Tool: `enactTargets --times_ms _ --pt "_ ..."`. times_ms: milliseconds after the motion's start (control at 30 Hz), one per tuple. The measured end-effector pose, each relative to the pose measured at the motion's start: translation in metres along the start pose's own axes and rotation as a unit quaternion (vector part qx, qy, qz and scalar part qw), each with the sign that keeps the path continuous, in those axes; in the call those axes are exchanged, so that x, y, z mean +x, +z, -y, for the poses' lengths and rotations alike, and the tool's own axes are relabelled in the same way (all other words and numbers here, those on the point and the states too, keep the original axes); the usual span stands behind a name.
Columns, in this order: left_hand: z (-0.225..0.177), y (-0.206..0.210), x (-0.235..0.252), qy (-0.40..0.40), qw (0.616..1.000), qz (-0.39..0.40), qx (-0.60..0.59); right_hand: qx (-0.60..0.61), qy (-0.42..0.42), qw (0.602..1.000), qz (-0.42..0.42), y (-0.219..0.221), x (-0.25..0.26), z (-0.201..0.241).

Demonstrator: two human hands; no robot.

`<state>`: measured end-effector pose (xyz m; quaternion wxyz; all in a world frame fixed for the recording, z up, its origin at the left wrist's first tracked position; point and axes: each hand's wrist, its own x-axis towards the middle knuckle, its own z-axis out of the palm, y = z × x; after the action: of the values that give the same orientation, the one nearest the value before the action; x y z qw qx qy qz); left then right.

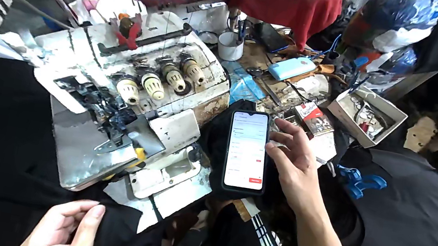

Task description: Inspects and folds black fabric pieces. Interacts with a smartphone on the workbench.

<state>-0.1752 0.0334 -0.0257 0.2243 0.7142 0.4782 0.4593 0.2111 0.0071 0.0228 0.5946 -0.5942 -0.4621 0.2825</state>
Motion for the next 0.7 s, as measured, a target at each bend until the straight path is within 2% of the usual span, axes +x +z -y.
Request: enactTargets --times_ms 467,700 --pt "-0.0009 -0.0001 -0.0004 0.001 1.0 0.002 -0.004 -0.019 0.005 1.0 -0.017 0.0079 0.0045 0.0019" --pt "0.0004 0.0003 -0.0016 0.004 1.0 -0.004 -0.005 0.028 0.009 0.999 -0.023 0.0051 0.0072 -0.0039"
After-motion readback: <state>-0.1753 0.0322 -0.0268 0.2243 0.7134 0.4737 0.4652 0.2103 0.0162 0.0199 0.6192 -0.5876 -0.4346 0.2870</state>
